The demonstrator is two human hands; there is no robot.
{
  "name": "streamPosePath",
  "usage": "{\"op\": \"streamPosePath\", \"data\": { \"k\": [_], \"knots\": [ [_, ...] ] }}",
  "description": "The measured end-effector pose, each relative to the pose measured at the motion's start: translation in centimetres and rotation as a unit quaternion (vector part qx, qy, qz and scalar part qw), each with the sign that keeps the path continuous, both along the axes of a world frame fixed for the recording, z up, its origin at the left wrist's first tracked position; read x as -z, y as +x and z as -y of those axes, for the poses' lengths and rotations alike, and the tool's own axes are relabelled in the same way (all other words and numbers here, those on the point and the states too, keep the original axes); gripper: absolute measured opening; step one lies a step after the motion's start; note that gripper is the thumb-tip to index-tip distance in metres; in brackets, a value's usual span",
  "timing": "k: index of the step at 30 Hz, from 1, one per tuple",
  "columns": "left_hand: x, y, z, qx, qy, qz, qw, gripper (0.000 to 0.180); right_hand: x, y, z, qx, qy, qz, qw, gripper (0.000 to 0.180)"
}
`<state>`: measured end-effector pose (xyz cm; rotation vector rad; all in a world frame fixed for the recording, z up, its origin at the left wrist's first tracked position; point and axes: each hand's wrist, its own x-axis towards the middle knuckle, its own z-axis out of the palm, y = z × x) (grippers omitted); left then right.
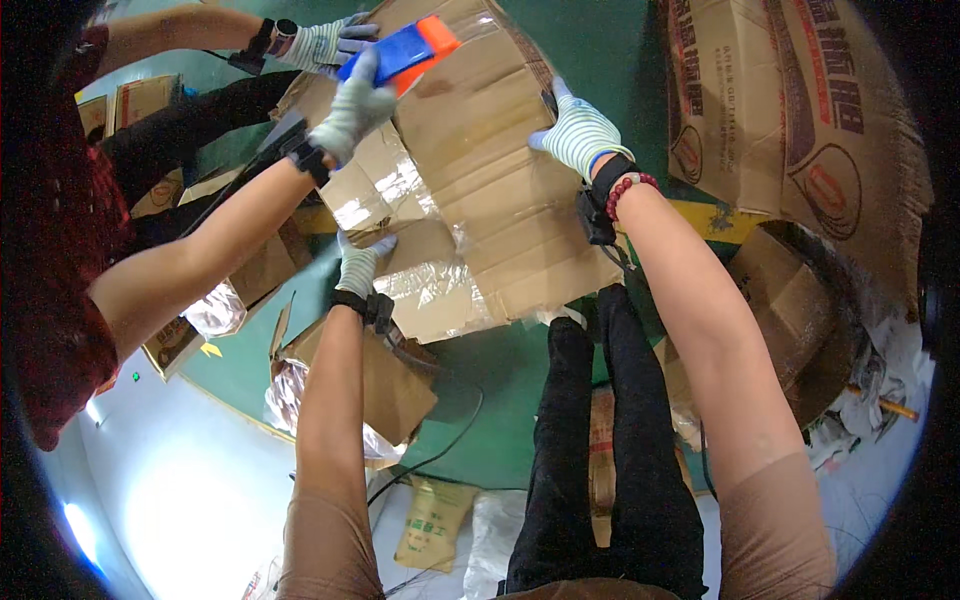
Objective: Packing metal components into cardboard boxes and sealing them with tape.
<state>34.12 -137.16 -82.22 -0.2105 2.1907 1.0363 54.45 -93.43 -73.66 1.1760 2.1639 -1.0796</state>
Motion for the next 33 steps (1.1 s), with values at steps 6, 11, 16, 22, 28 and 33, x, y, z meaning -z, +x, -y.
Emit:
{"op": "streamPosePath", "data": {
  "k": [6, 11, 16, 22, 28, 33],
  "knots": [
    [-0.5, 2.8, -4.1, -0.034, 0.004, 0.025, 0.999, 0.118, 1.3, 1.9, -0.6, 0.004, 0.044, 0.000, 0.999, 0.104],
    [-1.6, 0.5, -1.0, -0.111, 0.020, 0.041, 0.993, 0.096, 0.0, -0.6, 0.6, -0.010, 0.016, -0.015, 1.000, 0.104],
    [-3.2, 0.7, -0.8, -0.078, 0.030, 0.034, 0.996, 0.069, -0.4, -1.0, 1.2, -0.010, 0.014, -0.030, 0.999, 0.104],
    [-3.7, -0.5, -1.4, -0.009, -0.030, 0.002, 1.000, 0.103, -1.2, -0.2, 1.1, -0.010, 0.023, -0.006, 1.000, 0.098],
    [-2.4, 1.2, -2.7, 0.028, -0.004, -0.031, 0.999, 0.113, -0.7, 8.7, 2.1, 0.023, 0.048, -0.066, 0.996, 0.090],
    [-2.2, 0.8, -1.6, 0.024, -0.046, -0.043, 0.998, 0.117, -2.7, 16.3, 8.2, 0.055, 0.006, 0.081, 0.995, 0.103]
  ]
}}
